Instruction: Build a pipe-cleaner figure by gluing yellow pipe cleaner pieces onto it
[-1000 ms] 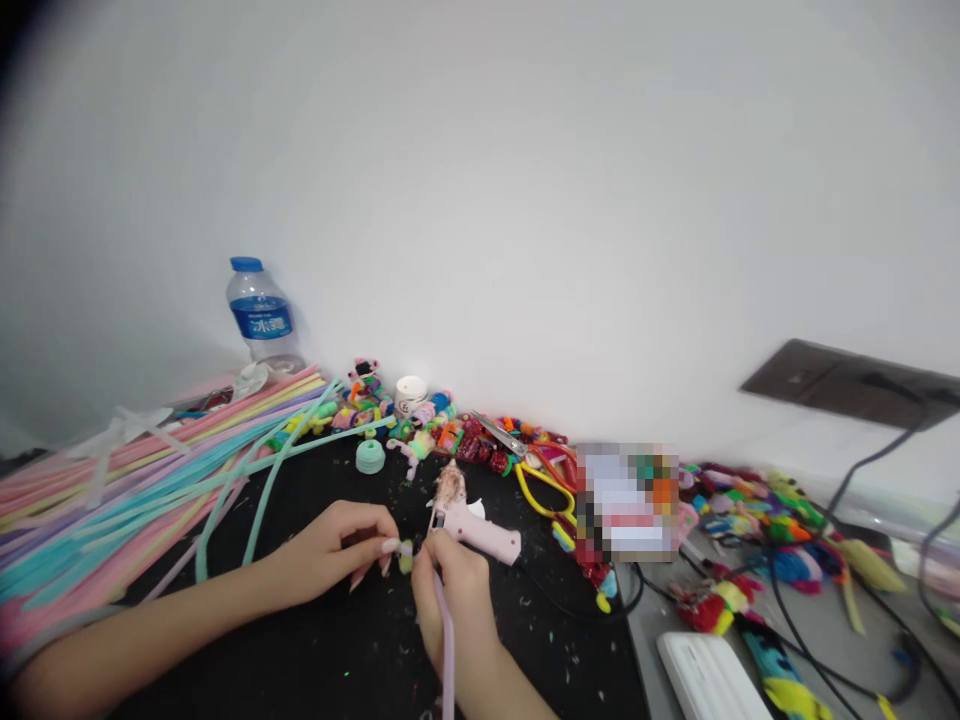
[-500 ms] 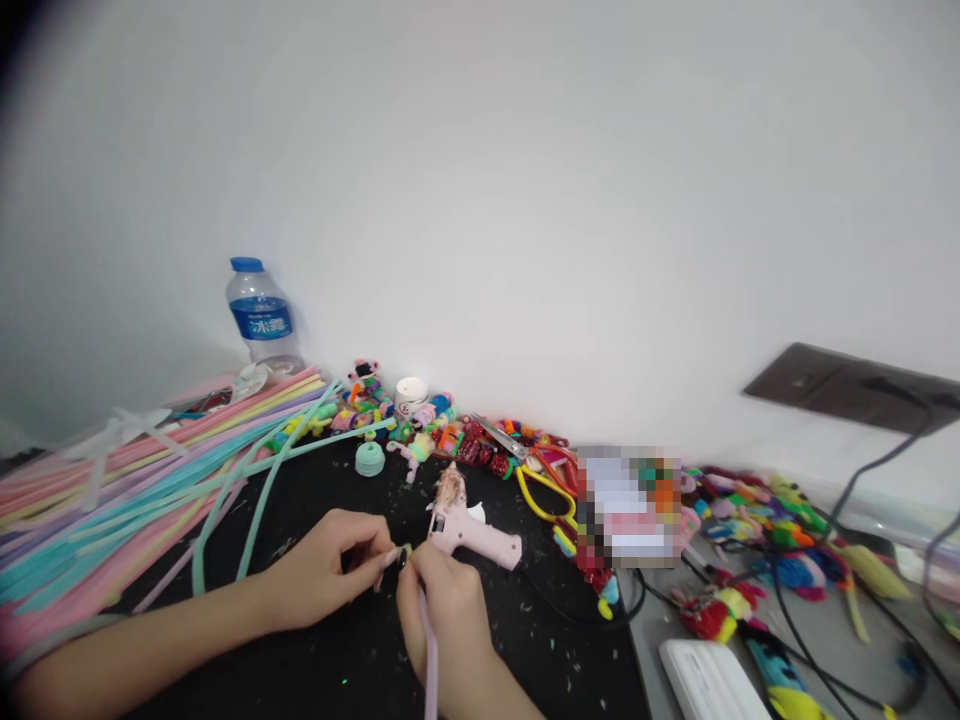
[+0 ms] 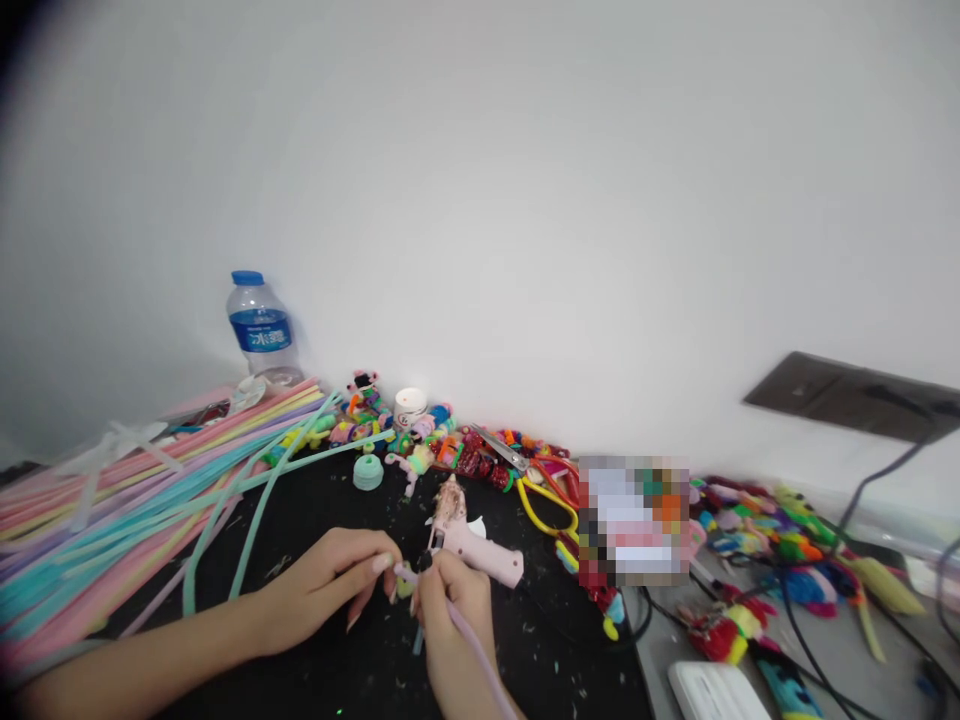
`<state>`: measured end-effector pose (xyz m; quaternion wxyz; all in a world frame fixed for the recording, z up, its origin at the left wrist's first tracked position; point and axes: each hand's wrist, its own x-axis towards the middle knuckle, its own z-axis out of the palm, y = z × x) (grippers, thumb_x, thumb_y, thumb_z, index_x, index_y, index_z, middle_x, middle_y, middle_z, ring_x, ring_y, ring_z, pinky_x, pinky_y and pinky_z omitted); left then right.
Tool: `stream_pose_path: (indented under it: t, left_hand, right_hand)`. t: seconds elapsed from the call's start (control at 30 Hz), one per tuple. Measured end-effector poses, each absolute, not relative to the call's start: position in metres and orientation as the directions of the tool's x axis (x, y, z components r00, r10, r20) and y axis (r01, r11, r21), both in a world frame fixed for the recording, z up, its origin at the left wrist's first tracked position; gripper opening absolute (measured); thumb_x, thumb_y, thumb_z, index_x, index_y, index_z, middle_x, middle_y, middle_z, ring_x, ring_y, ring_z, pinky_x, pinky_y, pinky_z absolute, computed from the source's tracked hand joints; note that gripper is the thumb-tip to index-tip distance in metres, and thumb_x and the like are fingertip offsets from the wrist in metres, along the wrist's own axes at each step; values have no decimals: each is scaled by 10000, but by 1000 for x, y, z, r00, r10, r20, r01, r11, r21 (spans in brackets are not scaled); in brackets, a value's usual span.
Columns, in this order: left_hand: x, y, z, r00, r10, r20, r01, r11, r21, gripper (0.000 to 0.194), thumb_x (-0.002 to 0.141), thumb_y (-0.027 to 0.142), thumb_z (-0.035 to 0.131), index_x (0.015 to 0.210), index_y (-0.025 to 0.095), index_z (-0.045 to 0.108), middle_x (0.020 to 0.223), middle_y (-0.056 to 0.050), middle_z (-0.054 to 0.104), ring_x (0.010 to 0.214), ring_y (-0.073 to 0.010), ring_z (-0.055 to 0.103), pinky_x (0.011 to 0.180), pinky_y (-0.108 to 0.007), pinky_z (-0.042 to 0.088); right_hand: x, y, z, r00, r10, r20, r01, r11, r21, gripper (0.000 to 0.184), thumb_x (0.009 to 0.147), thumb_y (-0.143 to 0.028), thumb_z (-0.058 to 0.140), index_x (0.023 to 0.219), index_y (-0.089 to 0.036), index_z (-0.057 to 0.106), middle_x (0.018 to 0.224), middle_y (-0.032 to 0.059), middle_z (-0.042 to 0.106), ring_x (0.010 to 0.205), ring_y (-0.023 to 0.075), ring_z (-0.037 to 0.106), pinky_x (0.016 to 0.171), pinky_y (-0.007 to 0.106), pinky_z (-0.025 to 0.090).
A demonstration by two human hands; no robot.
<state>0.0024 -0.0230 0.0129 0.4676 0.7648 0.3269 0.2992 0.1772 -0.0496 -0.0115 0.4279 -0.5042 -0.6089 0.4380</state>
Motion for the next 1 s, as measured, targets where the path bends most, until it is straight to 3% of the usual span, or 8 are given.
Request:
stream_pose_path:
  t: [0.23, 0.5, 0.73, 0.87, 1.0]
  left_hand:
    - [6, -26, 10, 575, 815, 77, 248, -264, 932, 260, 855, 351, 486, 760, 134, 591, 636, 6, 563, 439, -71, 494, 448, -161, 381]
    - [6, -21, 7, 532, 847, 1, 11, -8, 1000, 285, 812, 397, 545, 715, 129, 542, 603, 3, 582, 408, -60, 453, 397, -160, 376]
    - [5, -17, 7, 417, 909, 6, -97, 38, 995, 322, 841, 400, 499, 658, 136, 485, 567, 15, 577, 367, -44, 423, 393, -160, 326]
    - [7, -18, 6, 446, 895, -6, -58, 36, 998, 268, 810, 387, 548, 788, 123, 592, 690, -8, 611, 380, -38, 443, 398, -166, 315]
    - [12, -23, 3, 541, 840, -32, -39, 63, 997, 316, 764, 420, 597, 816, 117, 668, 663, 7, 549, 371, -36, 428, 376, -168, 290]
  right_hand:
    - [174, -52, -8, -159, 986, 49, 195, 80, -977, 421, 872, -425, 374, 525, -186, 378, 455, -61, 321, 424, 74, 274, 408, 207, 199]
    - [177, -57, -1, -141, 957, 254, 351, 288, -891, 334, 868, -333, 383, 573, -181, 415, 561, -37, 348, 551, 114, 342, 520, 235, 280]
    - [178, -53, -2, -39, 983, 178, 216, 182, -959, 364, 855, -420, 435, 573, -192, 406, 552, -42, 331, 526, 109, 328, 453, 205, 268]
    - [178, -52, -5, -23, 987, 160, 189, 162, -969, 358, 876, -417, 399, 592, -204, 350, 562, -54, 289, 503, 99, 278, 444, 207, 236]
    - [175, -55, -5, -142, 959, 246, 338, 280, -899, 346, 878, -318, 397, 561, -196, 328, 532, -57, 296, 496, 93, 289, 467, 220, 228]
